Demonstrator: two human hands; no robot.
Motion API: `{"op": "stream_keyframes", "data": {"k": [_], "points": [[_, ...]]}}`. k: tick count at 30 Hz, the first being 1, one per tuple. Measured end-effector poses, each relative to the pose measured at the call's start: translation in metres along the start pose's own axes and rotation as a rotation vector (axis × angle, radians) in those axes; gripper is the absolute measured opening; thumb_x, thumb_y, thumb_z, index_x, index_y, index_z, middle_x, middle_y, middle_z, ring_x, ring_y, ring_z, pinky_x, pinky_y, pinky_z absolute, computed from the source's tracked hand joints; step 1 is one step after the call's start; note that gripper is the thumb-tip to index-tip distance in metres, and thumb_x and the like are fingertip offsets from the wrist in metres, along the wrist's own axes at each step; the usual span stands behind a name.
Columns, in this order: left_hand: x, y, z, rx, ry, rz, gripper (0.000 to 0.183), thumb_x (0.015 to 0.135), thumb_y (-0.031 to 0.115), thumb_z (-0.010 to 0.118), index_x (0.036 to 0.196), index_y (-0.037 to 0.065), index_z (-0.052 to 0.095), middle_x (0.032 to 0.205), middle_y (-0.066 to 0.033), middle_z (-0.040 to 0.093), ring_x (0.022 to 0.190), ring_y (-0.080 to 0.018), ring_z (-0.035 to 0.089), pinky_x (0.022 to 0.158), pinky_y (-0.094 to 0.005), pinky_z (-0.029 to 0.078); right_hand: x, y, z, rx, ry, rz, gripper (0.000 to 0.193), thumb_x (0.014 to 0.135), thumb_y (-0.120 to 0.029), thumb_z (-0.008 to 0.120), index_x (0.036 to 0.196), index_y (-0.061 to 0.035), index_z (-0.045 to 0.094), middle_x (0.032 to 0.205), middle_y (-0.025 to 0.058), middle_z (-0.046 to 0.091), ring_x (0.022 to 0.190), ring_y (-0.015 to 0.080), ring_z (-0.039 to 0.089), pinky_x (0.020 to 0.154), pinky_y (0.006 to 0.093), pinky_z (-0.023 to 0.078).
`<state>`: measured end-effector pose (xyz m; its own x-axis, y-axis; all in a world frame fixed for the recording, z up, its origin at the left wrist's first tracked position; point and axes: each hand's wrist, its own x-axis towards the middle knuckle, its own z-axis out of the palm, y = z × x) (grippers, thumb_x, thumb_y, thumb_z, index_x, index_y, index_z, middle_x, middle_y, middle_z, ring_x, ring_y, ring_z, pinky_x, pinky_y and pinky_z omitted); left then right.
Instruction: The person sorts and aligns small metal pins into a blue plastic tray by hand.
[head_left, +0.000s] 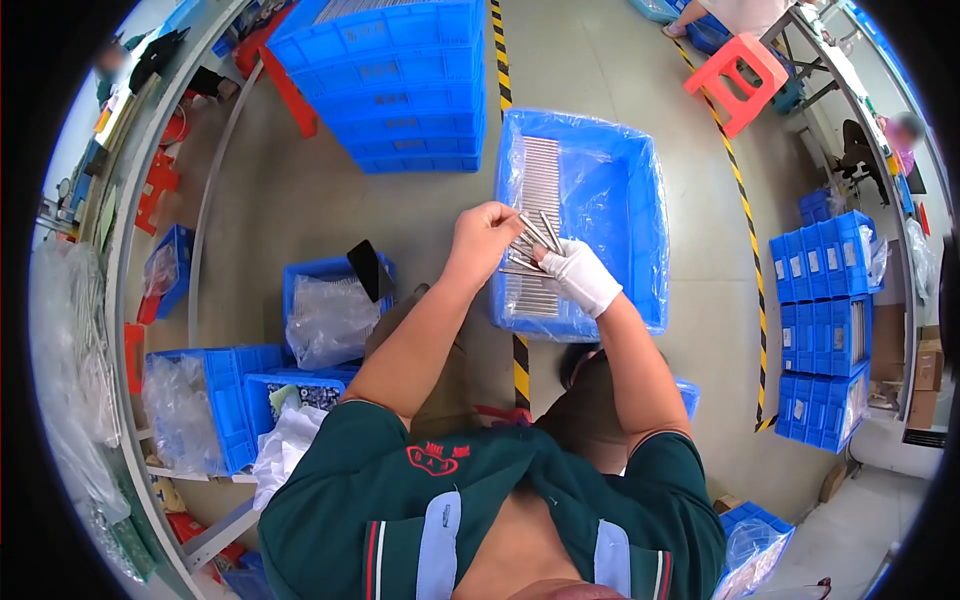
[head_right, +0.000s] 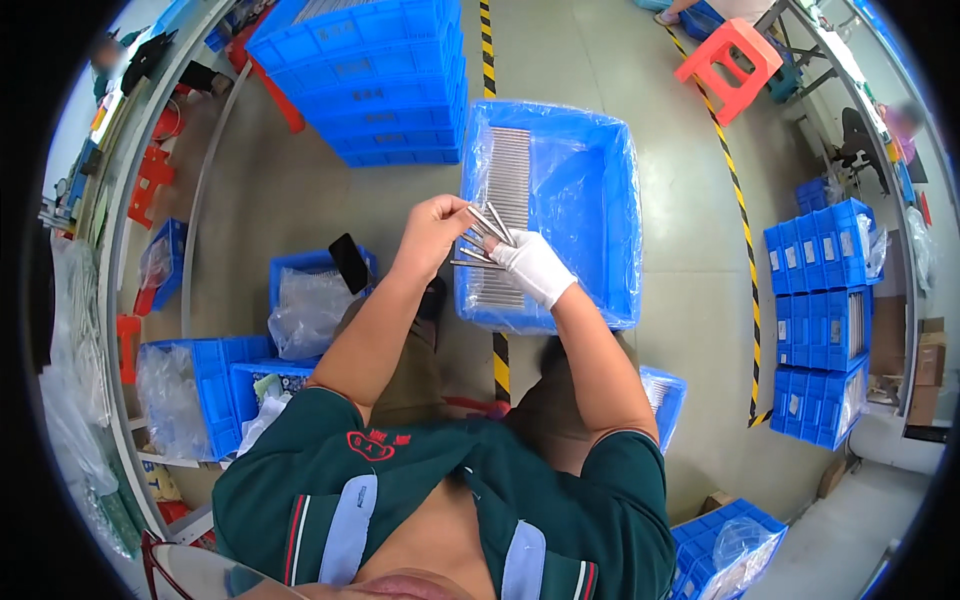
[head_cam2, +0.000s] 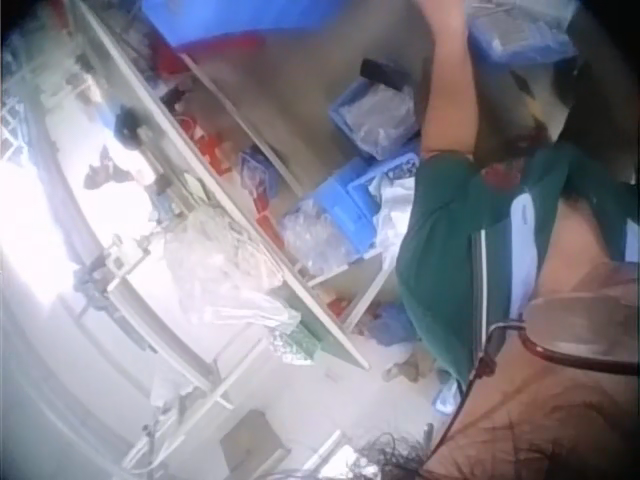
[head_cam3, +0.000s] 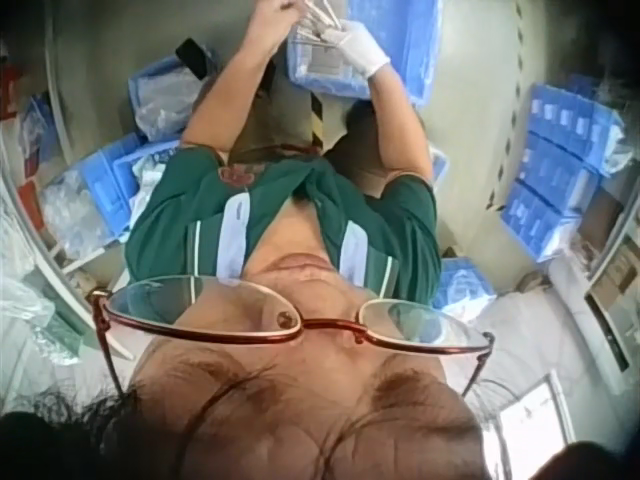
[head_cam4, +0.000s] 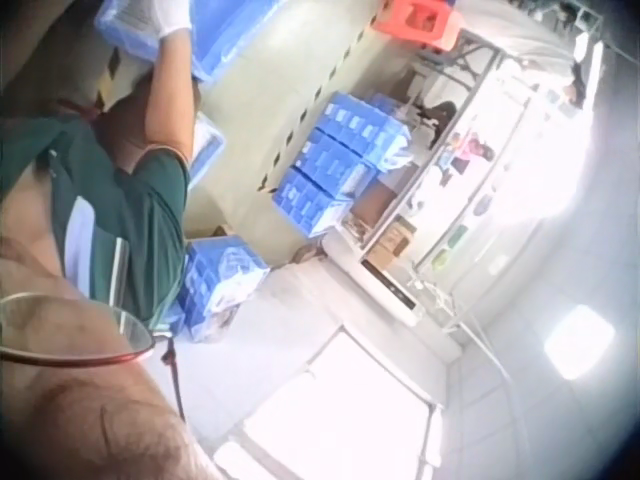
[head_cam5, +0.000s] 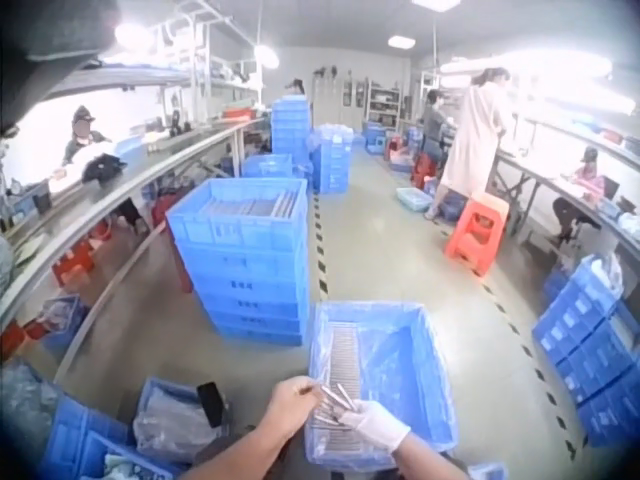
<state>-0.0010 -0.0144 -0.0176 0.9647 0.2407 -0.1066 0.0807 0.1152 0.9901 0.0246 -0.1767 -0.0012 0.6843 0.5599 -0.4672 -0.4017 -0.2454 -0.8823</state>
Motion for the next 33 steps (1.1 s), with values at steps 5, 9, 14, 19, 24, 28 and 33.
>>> {"op": "stream_keyframes", "data": {"k": [5, 9, 14, 19, 24, 28, 33], "points": [[0.004, 0.013, -0.010, -0.168, -0.027, 0.012, 0.014, 0.082, 0.013, 0.060, 0.085, -0.001, 0.061, 0.076, -0.0021, 0.059, 0.069, -0.0065, 0.049, 0.067, -0.0207, 0.039, -0.006, -0.002, -0.002, 0.012, 0.032, 0.002, 0.023, 0.086, -0.027, 0.056, 0.087, -0.0043, 0.059, 0.069, -0.0039, 0.050, 0.056, 0.0047, 0.040, 0.049, 0.0216, 0.034], [-0.001, 0.015, -0.006, -0.264, -0.114, -0.022, 0.013, 0.080, 0.011, 0.063, 0.084, -0.001, 0.061, 0.075, -0.0010, 0.059, 0.068, -0.0052, 0.050, 0.064, -0.0193, 0.040, -0.001, 0.004, -0.004, -0.109, 0.054, -0.023, 0.026, 0.086, -0.028, 0.055, 0.085, -0.0023, 0.060, 0.065, -0.0026, 0.051, 0.059, 0.0059, 0.042, 0.053, 0.0243, 0.037], [-0.002, 0.013, -0.004, -0.200, -0.121, -0.003, 0.012, 0.080, 0.010, 0.063, 0.083, -0.001, 0.061, 0.075, -0.0002, 0.058, 0.069, -0.0045, 0.050, 0.064, -0.0183, 0.040, 0.006, 0.014, -0.006, -0.185, 0.093, -0.062, 0.029, 0.085, -0.028, 0.055, 0.084, 0.0008, 0.059, 0.062, 0.0009, 0.051, 0.059, 0.0086, 0.043, 0.055, 0.0272, 0.038], [-0.002, 0.005, 0.000, -0.199, -0.099, 0.043, 0.010, 0.079, 0.010, 0.063, 0.082, 0.000, 0.062, 0.074, 0.0005, 0.056, 0.068, -0.0048, 0.049, 0.064, -0.0181, 0.039, 0.009, 0.018, -0.008, -0.301, 0.136, -0.130, 0.032, 0.083, -0.029, 0.055, 0.084, 0.0030, 0.059, 0.063, 0.0057, 0.053, 0.060, 0.0123, 0.046, 0.058, 0.0304, 0.040], [-0.001, 0.009, -0.002, -0.210, -0.042, 0.054, 0.010, 0.078, 0.009, 0.065, 0.080, 0.000, 0.062, 0.077, 0.0004, 0.056, 0.070, -0.0050, 0.049, 0.066, -0.0190, 0.039, 0.002, 0.005, -0.006, -0.311, 0.116, -0.112, 0.027, 0.086, -0.026, 0.055, 0.088, 0.0006, 0.058, 0.067, -0.0019, 0.051, 0.059, 0.0069, 0.044, 0.053, 0.0251, 0.038], [0.002, 0.009, -0.003, -0.169, -0.009, 0.130, 0.009, 0.079, 0.009, 0.063, 0.082, 0.000, 0.062, 0.080, -0.0004, 0.057, 0.072, -0.0058, 0.049, 0.068, -0.0197, 0.038, -0.001, 0.000, -0.004, -0.448, 0.148, -0.109, 0.027, 0.086, -0.026, 0.055, 0.090, 0.0012, 0.059, 0.064, -0.0004, 0.050, 0.058, 0.0079, 0.044, 0.054, 0.0261, 0.038], [-0.001, 0.007, 0.000, -0.058, -0.107, 0.164, 0.007, 0.078, 0.007, 0.063, 0.078, 0.000, 0.064, 0.083, 0.0000, 0.053, 0.073, -0.0064, 0.047, 0.068, -0.0200, 0.036, -0.006, -0.006, 0.001, -0.691, 0.176, -0.120, 0.032, 0.083, -0.031, 0.052, 0.090, -0.0011, 0.061, 0.076, 0.0204, 0.060, 0.073, 0.0343, 0.058, 0.066, 0.0385, 0.043]]}}
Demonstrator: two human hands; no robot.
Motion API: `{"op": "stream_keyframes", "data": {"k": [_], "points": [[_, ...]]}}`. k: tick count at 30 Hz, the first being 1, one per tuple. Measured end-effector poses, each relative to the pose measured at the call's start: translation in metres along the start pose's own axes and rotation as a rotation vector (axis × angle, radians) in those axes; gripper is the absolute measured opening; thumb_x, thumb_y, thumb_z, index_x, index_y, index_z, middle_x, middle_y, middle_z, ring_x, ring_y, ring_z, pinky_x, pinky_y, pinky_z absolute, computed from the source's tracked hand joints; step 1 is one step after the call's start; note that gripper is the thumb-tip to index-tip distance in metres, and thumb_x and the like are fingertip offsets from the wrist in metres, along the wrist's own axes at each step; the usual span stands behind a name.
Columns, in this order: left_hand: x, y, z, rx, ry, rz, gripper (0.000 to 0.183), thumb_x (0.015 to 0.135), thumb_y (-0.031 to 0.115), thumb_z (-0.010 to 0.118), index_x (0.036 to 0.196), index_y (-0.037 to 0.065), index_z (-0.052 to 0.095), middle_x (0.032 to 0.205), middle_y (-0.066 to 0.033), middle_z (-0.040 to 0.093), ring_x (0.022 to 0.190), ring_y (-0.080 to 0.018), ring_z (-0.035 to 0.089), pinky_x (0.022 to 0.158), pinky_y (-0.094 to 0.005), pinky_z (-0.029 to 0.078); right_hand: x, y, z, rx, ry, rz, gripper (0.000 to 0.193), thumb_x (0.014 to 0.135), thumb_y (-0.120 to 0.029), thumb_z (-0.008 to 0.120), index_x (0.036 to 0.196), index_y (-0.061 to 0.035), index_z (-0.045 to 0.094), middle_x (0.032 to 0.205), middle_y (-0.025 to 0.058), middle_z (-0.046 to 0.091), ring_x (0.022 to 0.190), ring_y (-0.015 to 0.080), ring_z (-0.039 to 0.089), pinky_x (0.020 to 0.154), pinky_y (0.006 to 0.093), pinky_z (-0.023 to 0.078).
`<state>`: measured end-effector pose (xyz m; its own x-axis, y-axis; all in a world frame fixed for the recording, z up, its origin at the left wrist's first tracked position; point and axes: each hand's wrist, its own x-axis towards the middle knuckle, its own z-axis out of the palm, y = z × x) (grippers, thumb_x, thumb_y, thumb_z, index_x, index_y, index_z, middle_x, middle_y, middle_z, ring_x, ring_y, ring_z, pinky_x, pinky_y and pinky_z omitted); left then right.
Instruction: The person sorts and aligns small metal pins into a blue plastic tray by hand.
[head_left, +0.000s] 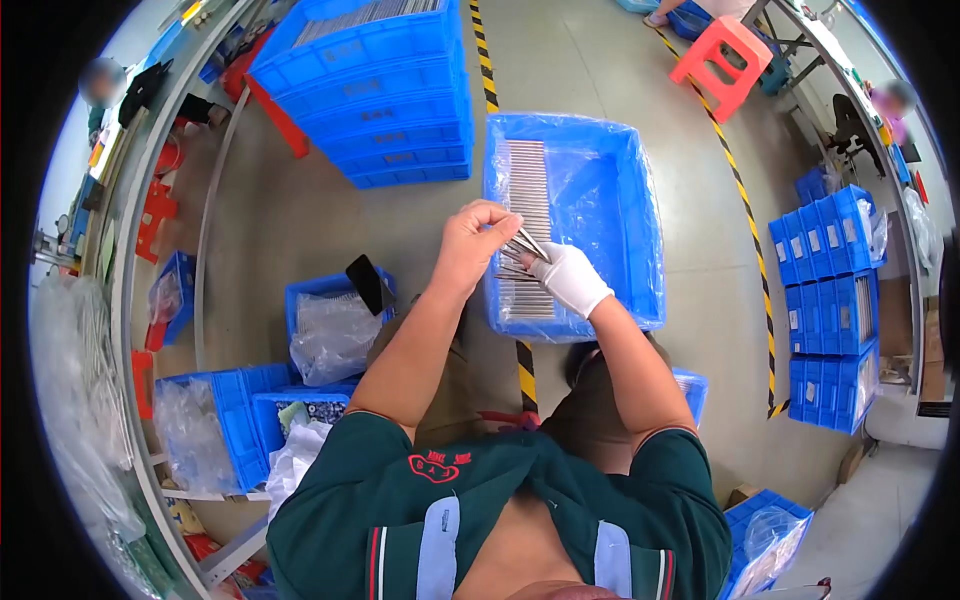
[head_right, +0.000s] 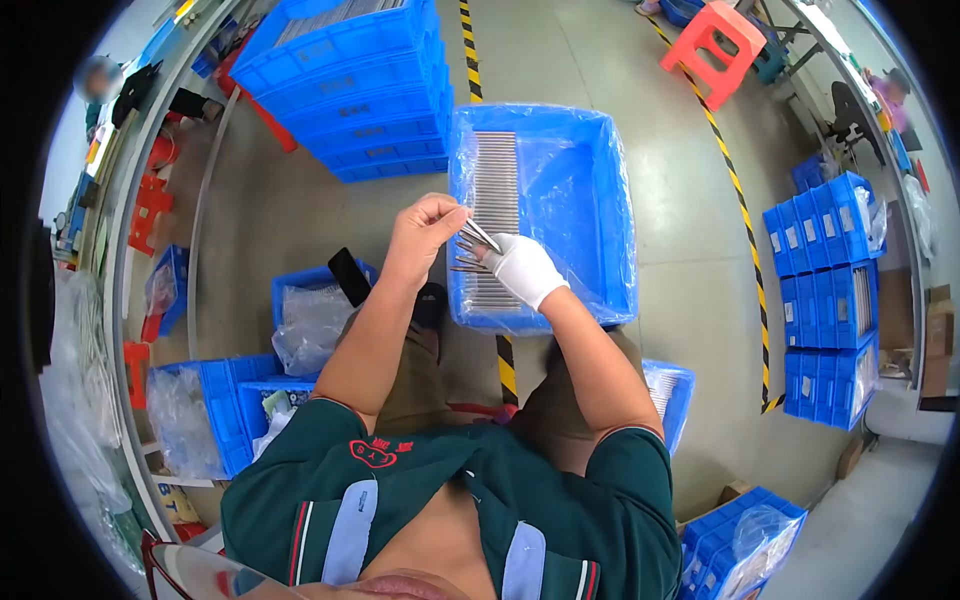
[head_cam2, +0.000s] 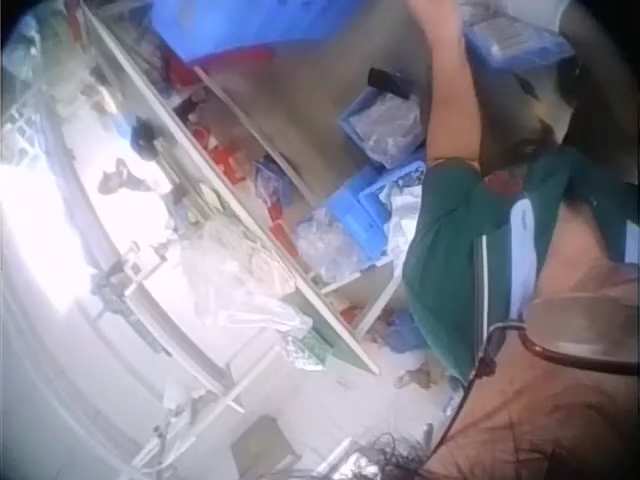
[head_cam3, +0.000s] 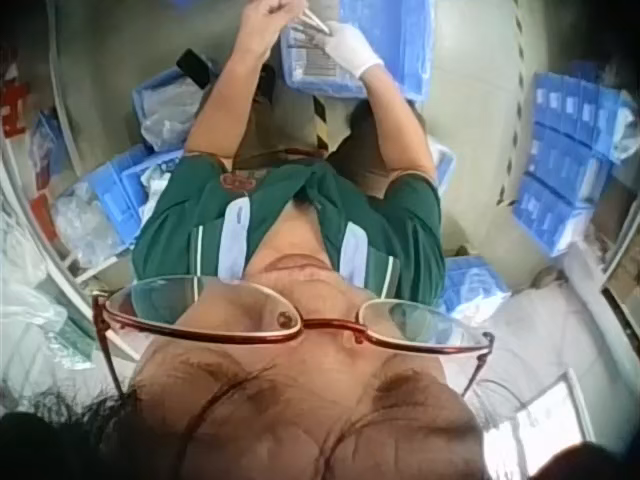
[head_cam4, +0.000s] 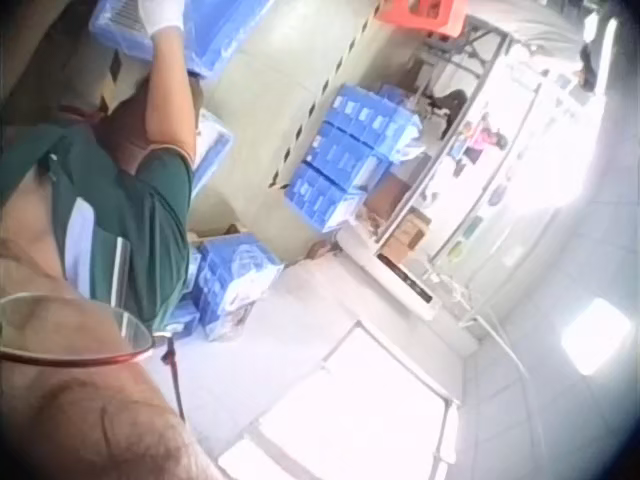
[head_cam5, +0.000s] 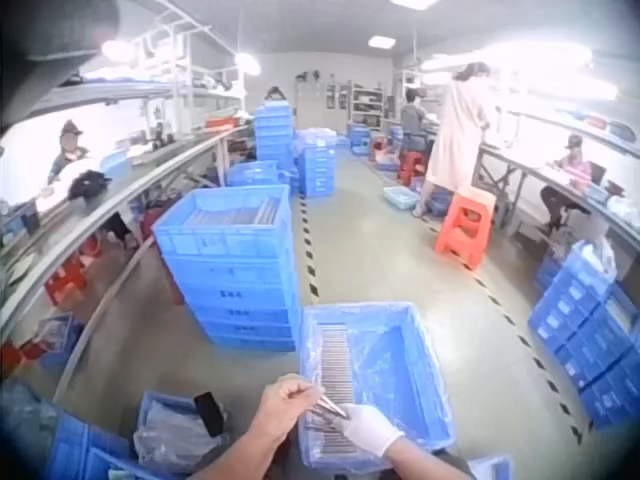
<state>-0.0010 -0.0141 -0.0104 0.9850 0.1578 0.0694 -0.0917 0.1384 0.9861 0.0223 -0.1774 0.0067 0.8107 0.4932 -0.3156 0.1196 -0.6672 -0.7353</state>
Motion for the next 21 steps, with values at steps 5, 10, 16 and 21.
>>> {"op": "stream_keyframes", "data": {"k": [5, 10, 16, 21], "points": [[0.003, 0.001, -0.009, 0.286, -0.097, 0.164, 0.009, 0.078, 0.008, 0.064, 0.080, -0.001, 0.063, 0.085, -0.0022, 0.054, 0.078, -0.0084, 0.048, 0.071, -0.0225, 0.037, 0.002, 0.004, 0.002, -0.034, 0.026, -0.051, 0.034, 0.083, -0.033, 0.052, 0.089, -0.0008, 0.060, 0.074, 0.0205, 0.059, 0.071, 0.0340, 0.058, 0.065, 0.0387, 0.043], [0.003, 0.002, -0.004, 0.039, -0.197, -0.025, 0.008, 0.079, 0.008, 0.063, 0.081, 0.000, 0.064, 0.084, -0.0021, 0.055, 0.079, -0.0088, 0.050, 0.074, -0.0233, 0.038, 0.000, 0.003, 0.006, 0.089, 0.022, -0.077, 0.034, 0.083, -0.033, 0.052, 0.089, -0.0008, 0.060, 0.074, 0.0217, 0.058, 0.070, 0.0347, 0.057, 0.064, 0.0384, 0.042], [0.011, 0.005, -0.003, -0.197, 0.142, -0.060, 0.011, 0.081, 0.013, 0.061, 0.085, 0.003, 0.062, 0.077, 0.0000, 0.057, 0.076, -0.0078, 0.051, 0.072, -0.0220, 0.039, 0.009, 0.019, 0.008, 0.460, -0.096, -0.095, 0.032, 0.086, -0.030, 0.052, 0.086, 0.0008, 0.058, 0.059, 0.0054, 0.053, 0.053, 0.0186, 0.051, 0.051, 0.0306, 0.040], [0.016, -0.015, 0.001, -0.357, 0.292, -0.248, 0.021, 0.083, 0.031, 0.059, 0.084, 0.009, 0.059, 0.080, 0.0025, 0.058, 0.074, -0.0056, 0.049, 0.065, -0.0217, 0.032, 0.005, 0.019, -0.005, 1.394, -0.447, 0.015, 0.034, 0.085, -0.038, 0.053, 0.084, -0.0046, 0.052, 0.052, -0.0056, 0.032, 0.040, 0.0040, 0.026, 0.037, 0.0200, 0.019]]}}
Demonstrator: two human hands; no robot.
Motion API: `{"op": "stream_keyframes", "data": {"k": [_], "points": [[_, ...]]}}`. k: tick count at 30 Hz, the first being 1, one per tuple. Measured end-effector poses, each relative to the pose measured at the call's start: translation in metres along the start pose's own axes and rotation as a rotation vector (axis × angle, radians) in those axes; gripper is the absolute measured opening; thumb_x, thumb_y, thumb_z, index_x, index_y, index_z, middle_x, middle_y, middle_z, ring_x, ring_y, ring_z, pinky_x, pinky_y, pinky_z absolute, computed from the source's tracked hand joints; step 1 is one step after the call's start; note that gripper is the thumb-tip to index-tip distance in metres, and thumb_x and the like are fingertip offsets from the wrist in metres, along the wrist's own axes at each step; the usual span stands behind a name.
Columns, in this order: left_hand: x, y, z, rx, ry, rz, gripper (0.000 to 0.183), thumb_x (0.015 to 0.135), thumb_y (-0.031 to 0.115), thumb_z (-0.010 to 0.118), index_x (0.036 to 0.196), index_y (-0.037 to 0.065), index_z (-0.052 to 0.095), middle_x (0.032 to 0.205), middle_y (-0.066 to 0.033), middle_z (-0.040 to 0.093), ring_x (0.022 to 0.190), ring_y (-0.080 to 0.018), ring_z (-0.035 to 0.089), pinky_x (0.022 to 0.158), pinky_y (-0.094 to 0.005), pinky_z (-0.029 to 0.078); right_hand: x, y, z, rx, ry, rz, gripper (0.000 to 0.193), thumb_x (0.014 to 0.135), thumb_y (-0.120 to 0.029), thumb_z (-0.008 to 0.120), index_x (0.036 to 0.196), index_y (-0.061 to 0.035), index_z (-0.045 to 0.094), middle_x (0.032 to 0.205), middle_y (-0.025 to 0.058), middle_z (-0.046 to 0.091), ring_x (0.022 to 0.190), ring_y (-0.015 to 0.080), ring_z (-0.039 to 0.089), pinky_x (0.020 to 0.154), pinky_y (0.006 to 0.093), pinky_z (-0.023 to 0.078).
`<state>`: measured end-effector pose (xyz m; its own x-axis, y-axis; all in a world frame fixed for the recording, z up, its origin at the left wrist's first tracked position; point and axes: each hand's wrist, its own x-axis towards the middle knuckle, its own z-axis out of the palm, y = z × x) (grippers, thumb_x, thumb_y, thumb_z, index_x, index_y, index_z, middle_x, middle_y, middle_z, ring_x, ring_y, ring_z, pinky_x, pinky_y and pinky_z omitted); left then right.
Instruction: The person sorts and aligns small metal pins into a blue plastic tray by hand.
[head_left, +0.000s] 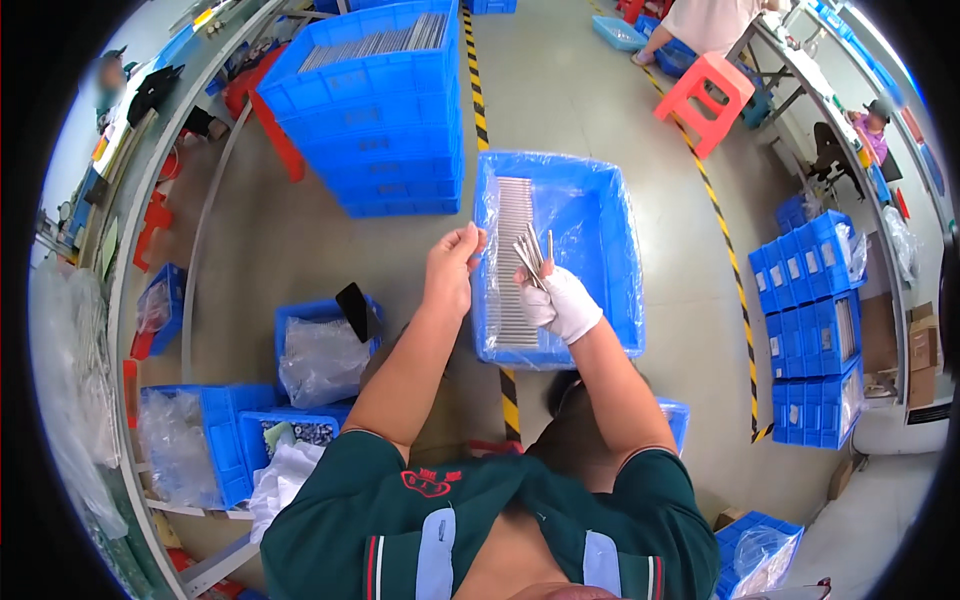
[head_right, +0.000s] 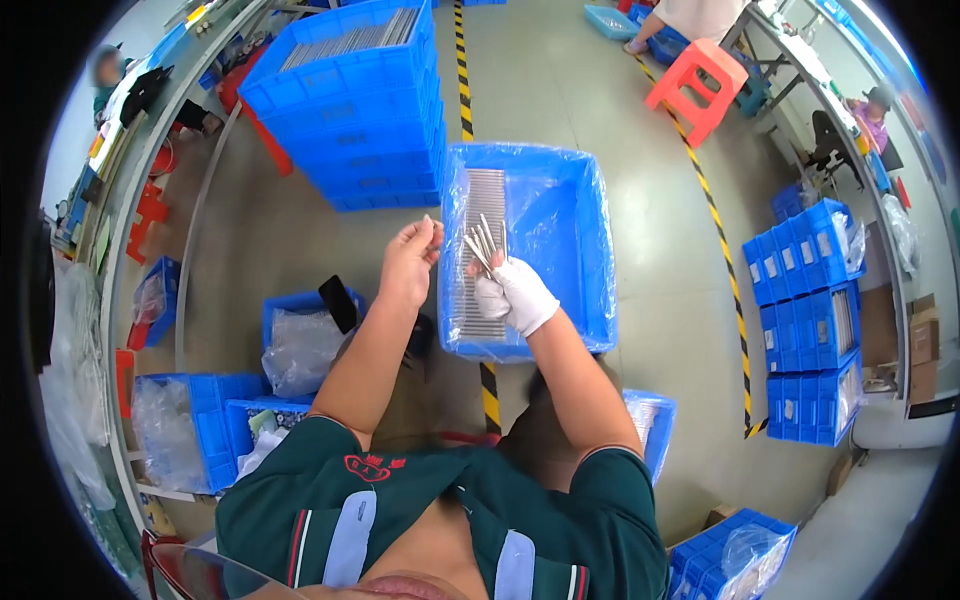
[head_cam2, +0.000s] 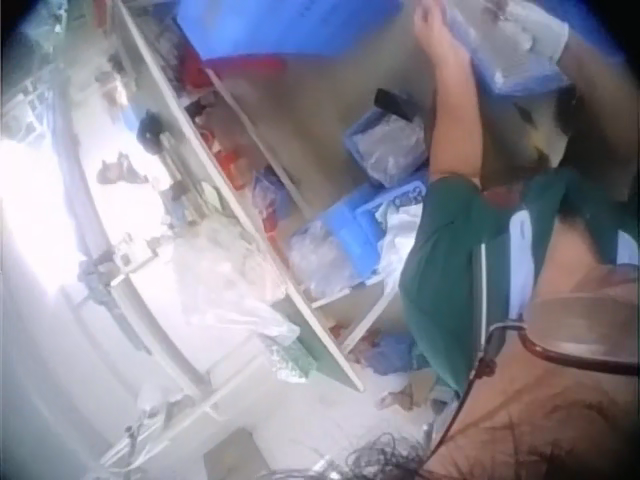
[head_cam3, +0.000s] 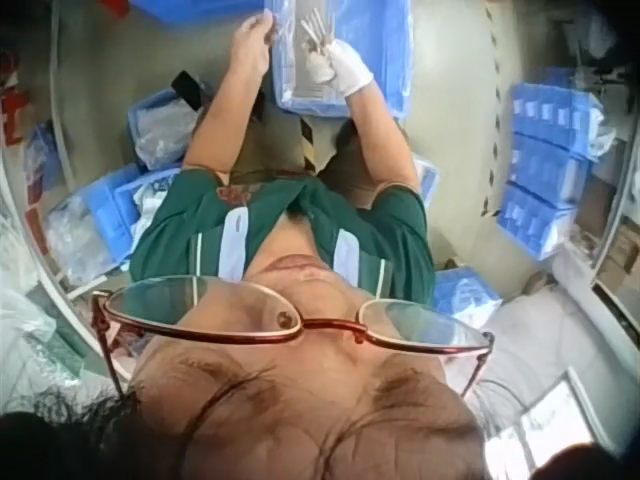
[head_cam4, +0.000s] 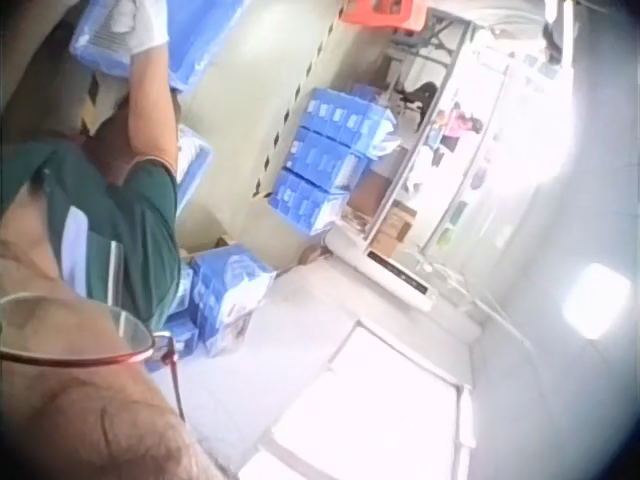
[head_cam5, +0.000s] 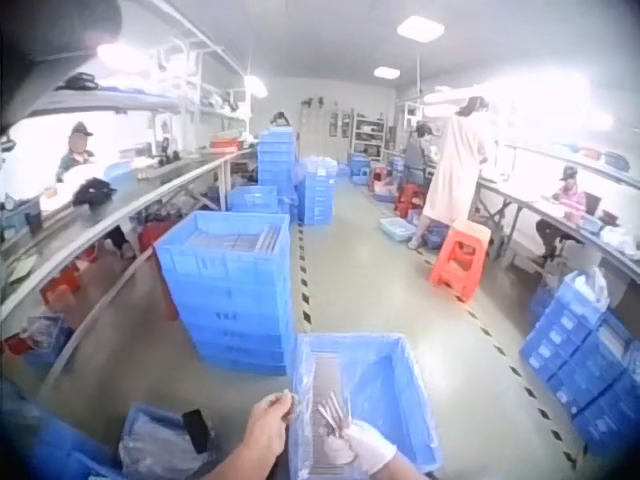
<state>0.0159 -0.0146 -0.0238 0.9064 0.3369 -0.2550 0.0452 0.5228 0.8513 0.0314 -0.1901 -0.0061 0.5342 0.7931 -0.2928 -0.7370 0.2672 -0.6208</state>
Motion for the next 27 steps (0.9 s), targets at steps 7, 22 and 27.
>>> {"op": "stream_keyframes", "data": {"k": [7, 22, 27], "points": [[0.001, -0.058, -0.002, -0.309, -0.133, -0.194, 0.019, 0.087, 0.029, 0.052, 0.089, 0.011, 0.057, 0.084, -0.0020, 0.059, 0.079, -0.0125, 0.053, 0.066, -0.0294, 0.037, 0.008, 0.000, 0.023, -0.018, 0.082, -0.267, 0.032, 0.087, -0.030, 0.053, 0.065, -0.0097, 0.042, 0.052, -0.0009, 0.039, 0.042, 0.0092, 0.035, 0.039, 0.0241, 0.025], [-0.018, -0.047, 0.053, -0.577, -0.052, -0.546, 0.020, 0.087, 0.018, 0.048, 0.094, 0.002, 0.056, 0.092, -0.0112, 0.060, 0.082, -0.0214, 0.059, 0.075, -0.0360, 0.048, 0.024, -0.005, 0.045, -0.256, 0.451, -0.742, 0.015, 0.084, -0.015, 0.058, 0.080, -0.0047, 0.048, 0.057, 0.0004, 0.046, 0.046, 0.0070, 0.040, 0.045, 0.0227, 0.035], [-0.034, -0.032, 0.063, -0.476, -0.015, -0.551, 0.023, 0.089, 0.019, 0.038, 0.092, 0.004, 0.055, 0.088, -0.0095, 0.058, 0.079, -0.0204, 0.058, 0.072, -0.0361, 0.048, 0.024, 0.004, 0.038, -0.233, 0.394, -0.791, 0.027, 0.088, -0.025, 0.053, 0.069, -0.0067, 0.045, 0.053, 0.0002, 0.044, 0.045, 0.0073, 0.038, 0.043, 0.0233, 0.032]]}}
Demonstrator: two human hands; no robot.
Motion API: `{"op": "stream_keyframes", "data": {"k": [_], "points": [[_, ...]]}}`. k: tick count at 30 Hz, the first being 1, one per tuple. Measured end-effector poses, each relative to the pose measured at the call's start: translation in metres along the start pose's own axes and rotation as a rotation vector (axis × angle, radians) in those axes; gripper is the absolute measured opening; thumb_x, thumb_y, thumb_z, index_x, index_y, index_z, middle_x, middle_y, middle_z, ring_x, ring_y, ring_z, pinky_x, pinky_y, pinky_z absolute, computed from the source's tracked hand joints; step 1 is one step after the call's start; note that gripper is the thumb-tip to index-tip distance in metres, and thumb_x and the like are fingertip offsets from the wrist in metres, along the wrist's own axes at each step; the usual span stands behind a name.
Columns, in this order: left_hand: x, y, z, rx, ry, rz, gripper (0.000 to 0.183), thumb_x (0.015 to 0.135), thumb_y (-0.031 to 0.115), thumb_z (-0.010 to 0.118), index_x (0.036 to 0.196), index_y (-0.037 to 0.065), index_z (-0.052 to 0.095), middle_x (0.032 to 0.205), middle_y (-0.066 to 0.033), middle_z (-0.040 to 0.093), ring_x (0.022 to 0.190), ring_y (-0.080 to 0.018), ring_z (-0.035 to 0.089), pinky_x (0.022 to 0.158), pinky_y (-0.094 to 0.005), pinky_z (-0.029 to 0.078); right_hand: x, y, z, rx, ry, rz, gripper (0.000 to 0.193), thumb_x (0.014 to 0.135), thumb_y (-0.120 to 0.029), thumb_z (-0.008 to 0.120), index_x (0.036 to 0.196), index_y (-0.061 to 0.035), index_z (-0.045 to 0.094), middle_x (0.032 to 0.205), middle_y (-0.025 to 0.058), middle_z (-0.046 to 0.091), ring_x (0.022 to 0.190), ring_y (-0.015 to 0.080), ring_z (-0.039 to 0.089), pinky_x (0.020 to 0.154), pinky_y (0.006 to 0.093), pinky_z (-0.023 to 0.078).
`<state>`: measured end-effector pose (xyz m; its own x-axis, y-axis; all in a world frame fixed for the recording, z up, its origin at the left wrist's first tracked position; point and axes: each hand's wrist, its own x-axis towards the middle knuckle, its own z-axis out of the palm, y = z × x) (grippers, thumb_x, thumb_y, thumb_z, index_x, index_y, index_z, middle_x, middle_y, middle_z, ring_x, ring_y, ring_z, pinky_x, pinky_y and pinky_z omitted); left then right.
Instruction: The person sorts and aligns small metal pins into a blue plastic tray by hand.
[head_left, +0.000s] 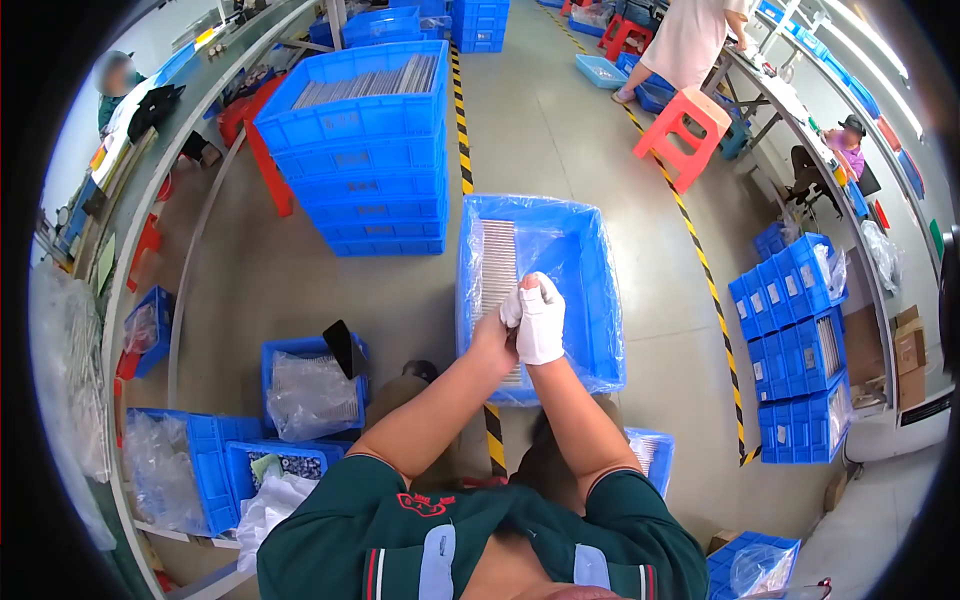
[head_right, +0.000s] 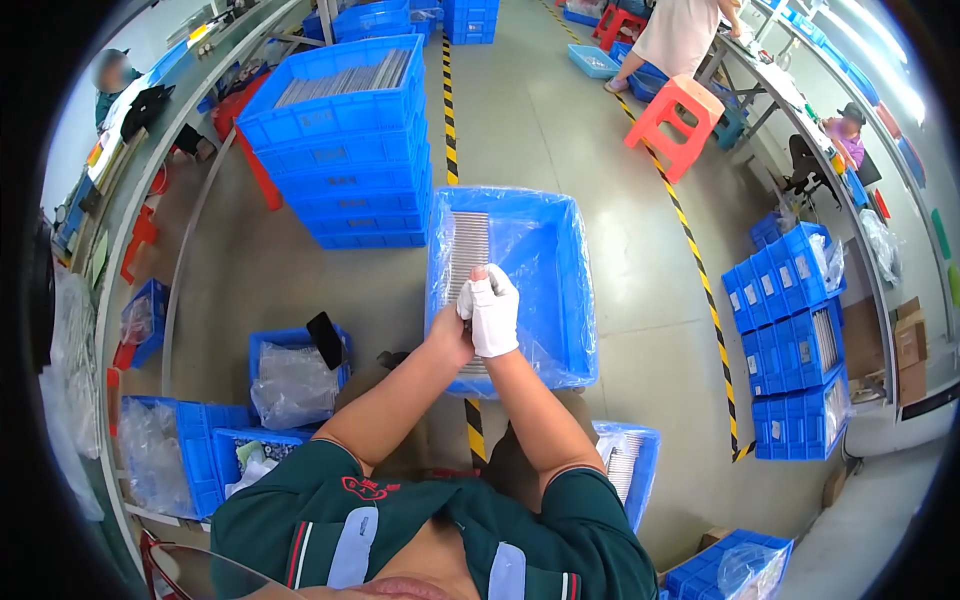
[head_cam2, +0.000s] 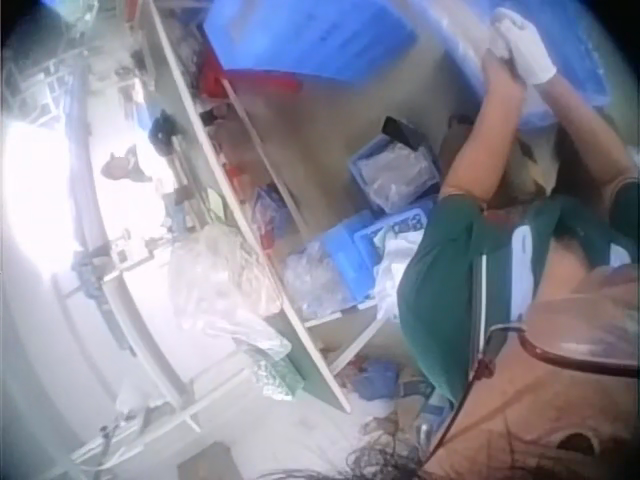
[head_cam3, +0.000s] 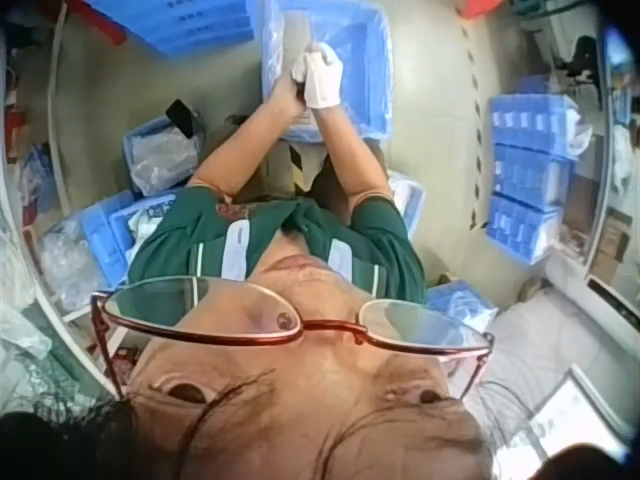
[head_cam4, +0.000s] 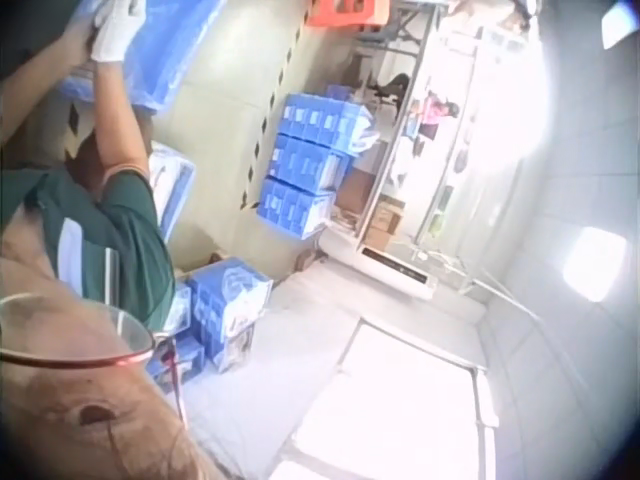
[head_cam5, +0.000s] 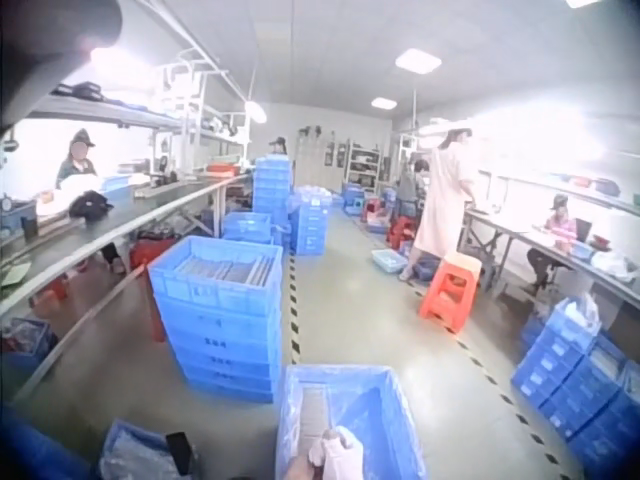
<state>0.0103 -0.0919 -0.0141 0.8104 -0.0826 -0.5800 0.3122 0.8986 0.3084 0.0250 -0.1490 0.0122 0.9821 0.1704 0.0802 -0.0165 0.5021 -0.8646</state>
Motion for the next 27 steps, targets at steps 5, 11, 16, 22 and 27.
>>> {"op": "stream_keyframes", "data": {"k": [5, 11, 16, 22, 27], "points": [[0.002, 0.008, -0.028, 0.240, -0.199, -0.078, 0.020, 0.089, 0.021, 0.040, 0.086, 0.008, 0.054, 0.076, -0.0032, 0.055, 0.060, -0.0142, 0.053, 0.048, -0.0274, 0.043, -0.011, -0.007, 0.001, -0.236, 0.032, -0.022, 0.028, 0.088, -0.025, 0.052, 0.068, -0.0060, 0.047, 0.053, -0.0005, 0.044, 0.048, 0.0056, 0.039, 0.045, 0.0224, 0.033], [0.017, 0.044, -0.025, 0.988, 0.099, 0.823, 0.024, 0.088, 0.022, 0.045, 0.076, 0.002, 0.051, 0.061, -0.0070, 0.051, 0.053, -0.0163, 0.049, 0.048, -0.0310, 0.039, -0.003, 0.005, -0.025, -0.723, -0.086, 0.025, 0.029, 0.091, -0.027, 0.046, 0.090, -0.0007, 0.058, 0.073, 0.0054, 0.060, 0.058, 0.0094, 0.055, 0.051, 0.0217, 0.043], [0.000, 0.058, -0.019, 1.339, -0.020, 0.803, 0.022, 0.088, 0.020, 0.048, 0.079, 0.000, 0.050, 0.063, -0.0061, 0.052, 0.057, -0.0145, 0.049, 0.053, -0.0300, 0.040, -0.005, -0.017, -0.034, -0.310, -0.474, 0.804, 0.032, 0.086, -0.031, 0.051, 0.093, -0.0007, 0.055, 0.075, 0.0117, 0.063, 0.061, 0.0180, 0.062, 0.050, 0.0280, 0.050], [-0.012, 0.057, -0.013, 1.314, -0.221, 0.666, 0.023, 0.090, 0.021, 0.046, 0.082, 0.001, 0.050, 0.063, -0.0036, 0.051, 0.056, -0.0111, 0.048, 0.053, -0.0272, 0.039, -0.021, 0.015, -0.038, 0.382, -0.516, 0.952, 0.027, 0.081, -0.022, 0.059, 0.094, 0.0015, 0.054, 0.086, 0.0162, 0.059, 0.069, 0.0192, 0.059, 0.046, 0.0241, 0.044], [-0.003, 0.064, -0.022, 1.312, 0.070, 0.975, 0.024, 0.090, 0.019, 0.045, 0.078, -0.001, 0.047, 0.061, -0.0076, 0.053, 0.056, -0.0146, 0.051, 0.051, -0.0308, 0.040, -0.020, 0.011, -0.036, 0.192, -0.398, 0.922, 0.021, 0.086, -0.023, 0.055, 0.094, -0.0040, 0.054, 0.067, 0.0022, 0.050, 0.051, 0.0079, 0.040, 0.042, 0.0199, 0.029]]}}
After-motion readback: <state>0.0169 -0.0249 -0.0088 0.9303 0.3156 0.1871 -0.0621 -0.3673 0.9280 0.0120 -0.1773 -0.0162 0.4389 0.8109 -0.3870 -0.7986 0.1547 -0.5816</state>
